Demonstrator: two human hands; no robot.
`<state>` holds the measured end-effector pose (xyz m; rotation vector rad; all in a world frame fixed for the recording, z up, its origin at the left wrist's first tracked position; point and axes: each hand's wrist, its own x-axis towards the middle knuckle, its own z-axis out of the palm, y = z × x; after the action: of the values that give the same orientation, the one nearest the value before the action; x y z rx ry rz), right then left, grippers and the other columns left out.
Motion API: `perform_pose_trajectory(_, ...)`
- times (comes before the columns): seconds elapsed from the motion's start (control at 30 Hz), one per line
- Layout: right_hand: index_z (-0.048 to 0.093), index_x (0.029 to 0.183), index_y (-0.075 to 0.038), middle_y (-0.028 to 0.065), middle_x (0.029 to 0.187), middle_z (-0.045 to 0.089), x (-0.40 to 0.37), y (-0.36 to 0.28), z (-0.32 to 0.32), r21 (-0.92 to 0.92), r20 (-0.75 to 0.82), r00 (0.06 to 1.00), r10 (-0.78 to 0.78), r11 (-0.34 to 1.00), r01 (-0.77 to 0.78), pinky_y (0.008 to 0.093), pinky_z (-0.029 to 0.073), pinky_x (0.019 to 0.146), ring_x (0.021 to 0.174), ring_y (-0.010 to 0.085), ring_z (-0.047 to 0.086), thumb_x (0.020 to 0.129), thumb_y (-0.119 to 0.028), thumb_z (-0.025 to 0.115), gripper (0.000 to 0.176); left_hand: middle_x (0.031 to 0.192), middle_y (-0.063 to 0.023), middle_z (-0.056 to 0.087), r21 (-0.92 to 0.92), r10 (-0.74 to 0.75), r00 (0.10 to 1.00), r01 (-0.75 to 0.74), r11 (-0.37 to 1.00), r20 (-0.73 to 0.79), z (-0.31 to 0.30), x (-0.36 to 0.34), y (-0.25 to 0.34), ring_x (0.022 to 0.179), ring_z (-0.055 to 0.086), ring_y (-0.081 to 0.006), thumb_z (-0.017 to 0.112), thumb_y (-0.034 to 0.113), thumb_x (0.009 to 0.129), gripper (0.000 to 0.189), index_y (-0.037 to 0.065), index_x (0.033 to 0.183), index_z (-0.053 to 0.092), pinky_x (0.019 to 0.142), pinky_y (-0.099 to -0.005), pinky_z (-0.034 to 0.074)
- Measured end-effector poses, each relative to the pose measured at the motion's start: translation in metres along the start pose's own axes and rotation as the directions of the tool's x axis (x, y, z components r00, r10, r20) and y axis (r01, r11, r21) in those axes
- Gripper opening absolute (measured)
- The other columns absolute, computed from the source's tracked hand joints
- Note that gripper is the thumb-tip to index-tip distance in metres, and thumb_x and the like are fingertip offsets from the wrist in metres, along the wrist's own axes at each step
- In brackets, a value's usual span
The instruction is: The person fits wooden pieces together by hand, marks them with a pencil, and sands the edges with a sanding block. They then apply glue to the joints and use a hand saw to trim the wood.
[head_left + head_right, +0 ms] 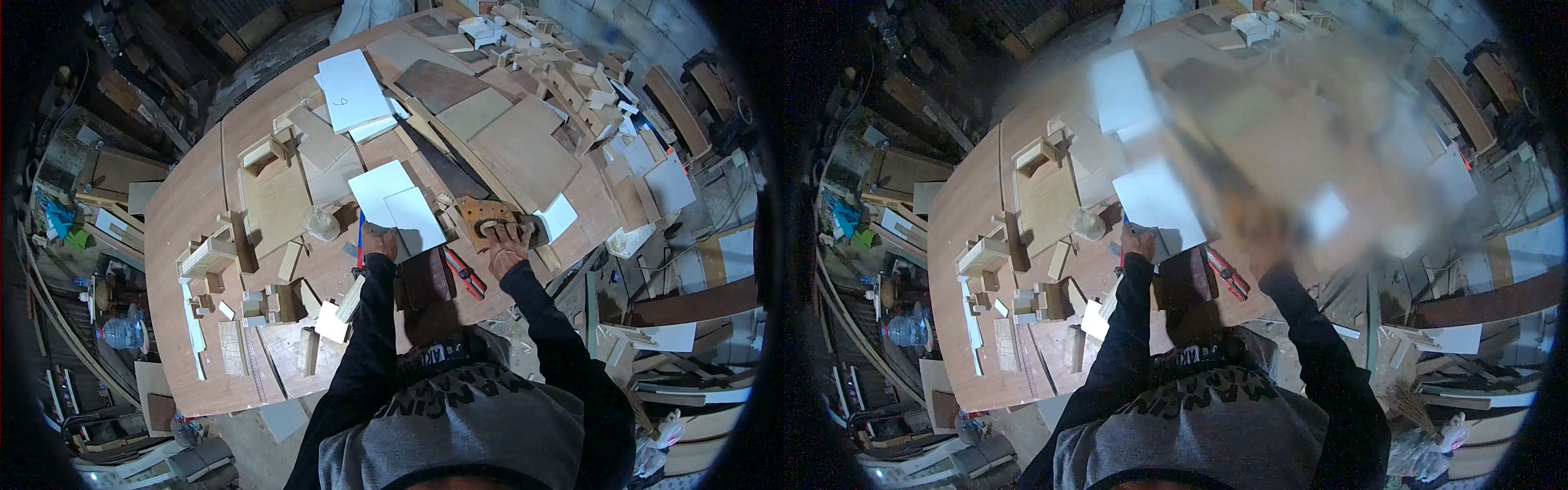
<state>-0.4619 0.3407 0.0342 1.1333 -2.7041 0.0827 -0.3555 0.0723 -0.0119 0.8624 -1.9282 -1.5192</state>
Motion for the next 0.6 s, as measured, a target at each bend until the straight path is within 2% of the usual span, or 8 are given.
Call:
perform_pose_trajectory(0.03, 0.054, 0.11, -0.009, 0.0133, 0.119, 0.048, 0.003, 0.001, -0.004, -0.043, 0.011, 0.999, -0.036, 0.998, 0.036, 0.0645, 0.014, 0.098, 0.118, 0.0315, 0.037, 0.069, -0.021, 0.059, 0.043, 0.109, -0.0197, 0.053, 0.0, 0.0, 1.0, 0.0, 1.0, 0.0, 0.001, 0.001, -0.011, 0.102, 0.053, -0.0278, 0.061, 0.006, 0.069, 0.054, -0.008, 0.116, 0.038, 0.089, -0.0342, 0.041)
perform_pose_trajectory(0.1, 0.054, 0.111, -0.009, 0.0137, 0.12, 0.047, 0.007, 0.002, -0.001, -0.084, 0.02, 0.997, -0.075, 0.994, 0.077, 0.0655, 0.014, 0.097, 0.12, 0.0315, 0.037, 0.07, -0.022, 0.058, 0.043, 0.11, -0.0216, 0.052, 0.244, 0.113, 0.991, -0.093, 0.965, -0.069, 0.002, 0.009, -0.044, 0.104, 0.052, -0.0308, 0.059, 0.009, 0.068, 0.058, -0.008, 0.118, 0.037, 0.091, -0.0349, 0.04)
perform_pose_trajectory(0.17, 0.054, 0.111, -0.009, 0.0144, 0.12, 0.047, 0.006, 0.003, 0.012, 0.137, -0.06, 0.998, -0.026, 0.99, 0.034, 0.0618, 0.016, 0.099, 0.118, 0.033, 0.038, 0.072, -0.02, 0.056, 0.042, 0.111, -0.0223, 0.052, 0.146, 0.07, 0.996, -0.063, 0.987, -0.046, 0.002, 0.015, -0.064, 0.105, 0.052, -0.0323, 0.059, 0.009, 0.067, 0.059, -0.009, 0.119, 0.037, 0.092, -0.0355, 0.039)
perform_pose_trajectory(0.23, 0.054, 0.11, -0.008, 0.0152, 0.116, 0.048, 0.008, -0.004, 0.012, 0.169, -0.13, 0.991, 0.03, 0.986, -0.008, 0.0587, 0.02, 0.098, 0.114, 0.0342, 0.039, 0.07, -0.018, 0.057, 0.041, 0.112, -0.023, 0.051, 0.045, 0.03, 0.999, -0.029, 0.999, -0.015, 0.001, 0.016, -0.064, 0.106, 0.051, -0.0337, 0.058, 0.01, 0.067, 0.06, -0.009, 0.119, 0.037, 0.093, -0.0361, 0.039)
perform_pose_trajectory(0.3, 0.054, 0.108, -0.006, 0.0159, 0.111, 0.049, 0.006, -0.013, 0.009, 0.203, -0.192, 0.977, 0.093, 0.978, -0.053, 0.0557, 0.024, 0.098, 0.11, 0.0355, 0.04, 0.068, -0.015, 0.058, 0.041, 0.114, -0.0227, 0.051, 0.294, 0.096, 0.994, -0.076, 0.953, -0.054, 0.001, 0.012, -0.059, 0.107, 0.051, -0.0341, 0.057, 0.01, 0.067, 0.058, -0.008, 0.119, 0.038, 0.094, -0.0364, 0.039)
perform_pose_trajectory(0.37, 0.053, 0.103, -0.004, 0.0171, 0.105, 0.048, 0.007, -0.026, -0.013, 0.425, -0.182, 0.975, 0.127, 0.904, -0.039, 0.0505, 0.032, 0.093, 0.103, 0.0377, 0.041, 0.063, -0.01, 0.058, 0.04, 0.113, -0.0224, 0.051, 0.27, 0.112, 0.991, -0.09, 0.959, -0.068, 0.003, 0.003, -0.019, 0.106, 0.051, -0.0341, 0.057, 0.011, 0.068, 0.057, -0.007, 0.119, 0.04, 0.094, -0.0362, 0.039)
perform_pose_trajectory(0.5, 0.052, 0.097, -0.004, 0.0157, 0.1, 0.045, -0.003, -0.057, -0.02, 0.427, -0.25, 0.967, 0.059, 0.903, 0.056, 0.0494, 0.036, 0.085, 0.099, 0.0369, 0.041, 0.06, -0.007, 0.058, 0.038, 0.112, -0.0218, 0.053, 0.066, 0.018, 0.998, -0.014, 0.998, -0.061, 0.005, 0.014, -0.052, 0.106, 0.051, -0.0339, 0.055, 0.012, 0.073, 0.051, -0.006, 0.119, 0.042, 0.094, -0.0358, 0.038)
perform_pose_trajectory(0.6, 0.051, 0.098, -0.005, 0.0154, 0.098, 0.042, -0.006, -0.078, -0.019, 0.463, -0.114, 0.993, 0.025, 0.886, 0.031, 0.0497, 0.034, 0.083, 0.099, 0.0361, 0.039, 0.06, -0.007, 0.061, 0.04, 0.112, -0.0212, 0.054, 0.059, -0.042, 0.997, 0.046, 0.997, -0.068, 0.005, 0.015, -0.045, 0.105, 0.052, -0.0316, 0.054, 0.013, 0.08, 0.045, -0.006, 0.119, 0.042, 0.092, -0.0352, 0.038)
